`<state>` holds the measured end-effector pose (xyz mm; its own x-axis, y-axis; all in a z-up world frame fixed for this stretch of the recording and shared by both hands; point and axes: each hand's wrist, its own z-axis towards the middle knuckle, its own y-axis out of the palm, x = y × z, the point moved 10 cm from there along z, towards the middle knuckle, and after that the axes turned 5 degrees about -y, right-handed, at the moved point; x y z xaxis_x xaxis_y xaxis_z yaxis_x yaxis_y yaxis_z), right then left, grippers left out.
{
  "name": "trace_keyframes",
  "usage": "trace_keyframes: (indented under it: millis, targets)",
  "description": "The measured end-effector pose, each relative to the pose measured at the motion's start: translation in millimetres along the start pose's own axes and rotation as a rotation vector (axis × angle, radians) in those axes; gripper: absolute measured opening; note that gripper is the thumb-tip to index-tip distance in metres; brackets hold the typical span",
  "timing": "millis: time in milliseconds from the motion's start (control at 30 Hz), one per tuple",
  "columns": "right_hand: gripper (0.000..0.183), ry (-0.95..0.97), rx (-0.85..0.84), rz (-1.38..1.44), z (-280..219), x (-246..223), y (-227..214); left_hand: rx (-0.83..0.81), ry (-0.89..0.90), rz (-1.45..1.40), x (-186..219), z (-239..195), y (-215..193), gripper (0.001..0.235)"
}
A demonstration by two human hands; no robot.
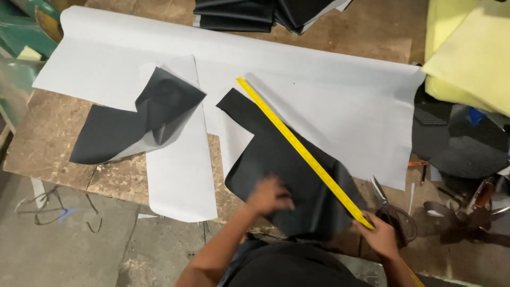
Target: Cutting fabric pieces and tracing patterns onto material using templates and markers for upholstery preparation.
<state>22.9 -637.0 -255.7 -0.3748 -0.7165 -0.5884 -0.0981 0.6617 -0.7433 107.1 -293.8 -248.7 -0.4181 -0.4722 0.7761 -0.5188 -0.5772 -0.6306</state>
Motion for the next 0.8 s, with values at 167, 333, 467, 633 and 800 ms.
trace_keyframes:
  millis: [167, 333, 467, 633, 800]
  targets:
    - [0.056, 0.052, -0.015, -0.216, -13.1, 72.1, 0.8, 0.417, -0.908, 0.392, -167.9, -58.8, -121.2, 0.059]
    - [0.051, -0.362, -0.032, -0.411, -14.4, 99.4, 30.2, 0.663, -1.16, 0.586, -245.1, -130.4, -172.0, 0.081]
    - [0.046, -0.765, 0.113, -0.434, -40.3, 30.7, 42.7, 0.84, -0.804, 0.515, -233.8, -108.0, -185.4, 0.069]
    - [0.045, -0.682, 0.179, -0.314, -40.7, 2.6, 56.4, 0.563, -0.879, 0.37, -213.9, -62.0, -175.9, 0.08]
    - [0.047, -0.511, 0.167, -0.372, -28.4, 16.8, 69.2, 0.457, -0.952, 0.365, -211.5, -55.2, -171.7, 0.081]
